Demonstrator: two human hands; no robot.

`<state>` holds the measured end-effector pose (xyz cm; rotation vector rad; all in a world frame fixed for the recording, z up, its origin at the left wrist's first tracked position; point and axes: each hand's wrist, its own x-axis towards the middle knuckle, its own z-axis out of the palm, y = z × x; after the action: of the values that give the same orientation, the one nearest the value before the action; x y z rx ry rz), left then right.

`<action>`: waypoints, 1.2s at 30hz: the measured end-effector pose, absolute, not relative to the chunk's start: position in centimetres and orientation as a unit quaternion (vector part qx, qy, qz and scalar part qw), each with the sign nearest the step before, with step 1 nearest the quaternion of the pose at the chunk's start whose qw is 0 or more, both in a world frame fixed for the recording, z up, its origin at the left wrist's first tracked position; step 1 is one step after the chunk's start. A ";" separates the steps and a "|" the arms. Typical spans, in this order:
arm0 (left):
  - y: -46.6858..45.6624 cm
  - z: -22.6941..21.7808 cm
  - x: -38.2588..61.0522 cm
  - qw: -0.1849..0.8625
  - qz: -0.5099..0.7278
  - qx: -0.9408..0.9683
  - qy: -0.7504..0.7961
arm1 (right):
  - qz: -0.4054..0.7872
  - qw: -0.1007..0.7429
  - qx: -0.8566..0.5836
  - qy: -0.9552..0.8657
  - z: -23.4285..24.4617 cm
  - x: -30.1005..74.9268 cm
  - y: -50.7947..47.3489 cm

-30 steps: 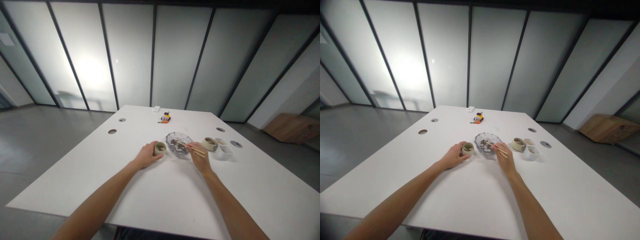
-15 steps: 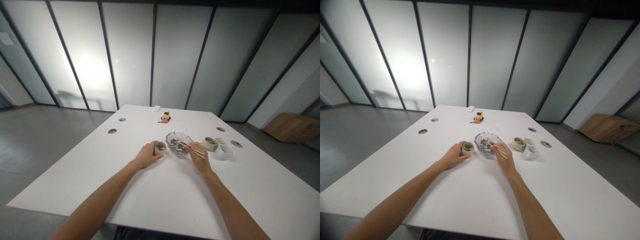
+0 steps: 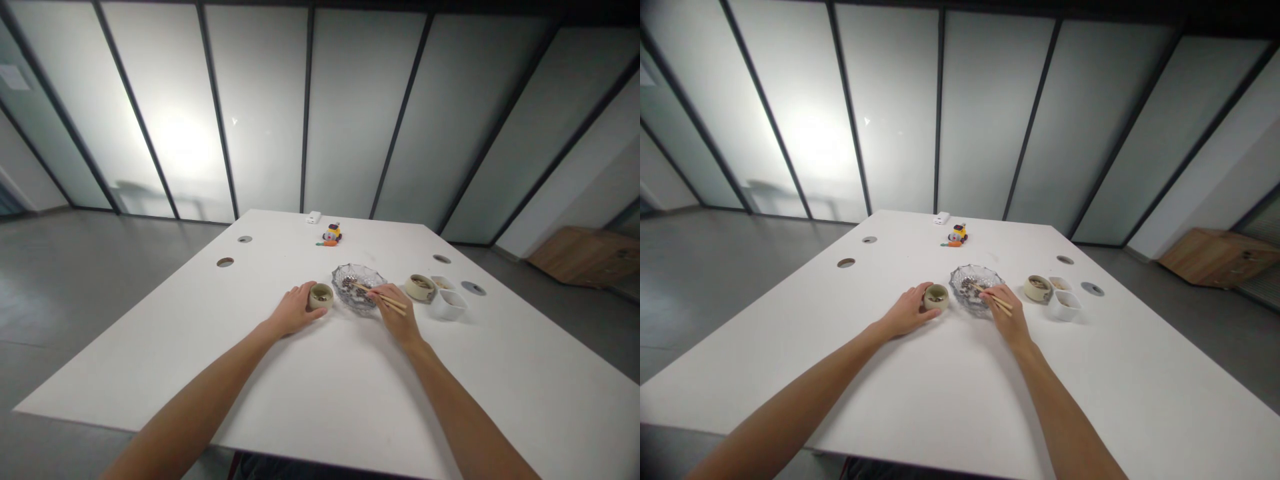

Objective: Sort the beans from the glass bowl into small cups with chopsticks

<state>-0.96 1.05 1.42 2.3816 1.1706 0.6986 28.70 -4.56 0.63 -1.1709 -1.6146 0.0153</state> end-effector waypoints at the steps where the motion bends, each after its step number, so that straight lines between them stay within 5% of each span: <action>1: 1.0 1.4 -1.0 0.198 0.250 0.851 0.418 | 0.009 0.540 -0.496 -0.680 0.6 28.7 -4.5; 20: 1.1 1.4 -1.0 0.199 0.252 0.849 0.420 | -0.033 0.593 -0.516 -0.618 2.1 28.5 -5.1; 27: 1.1 1.3 -1.0 0.201 0.254 0.848 0.418 | 0.079 0.629 -0.490 -0.598 3.0 26.8 -6.3; 36: 0.9 1.7 -1.0 0.200 0.242 0.848 0.427 | -0.036 0.571 -0.501 -0.649 2.2 28.0 -5.6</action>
<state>-0.99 0.91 1.72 2.3719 1.1928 0.6758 28.02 -5.61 2.16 -1.1759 -1.5226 -0.0850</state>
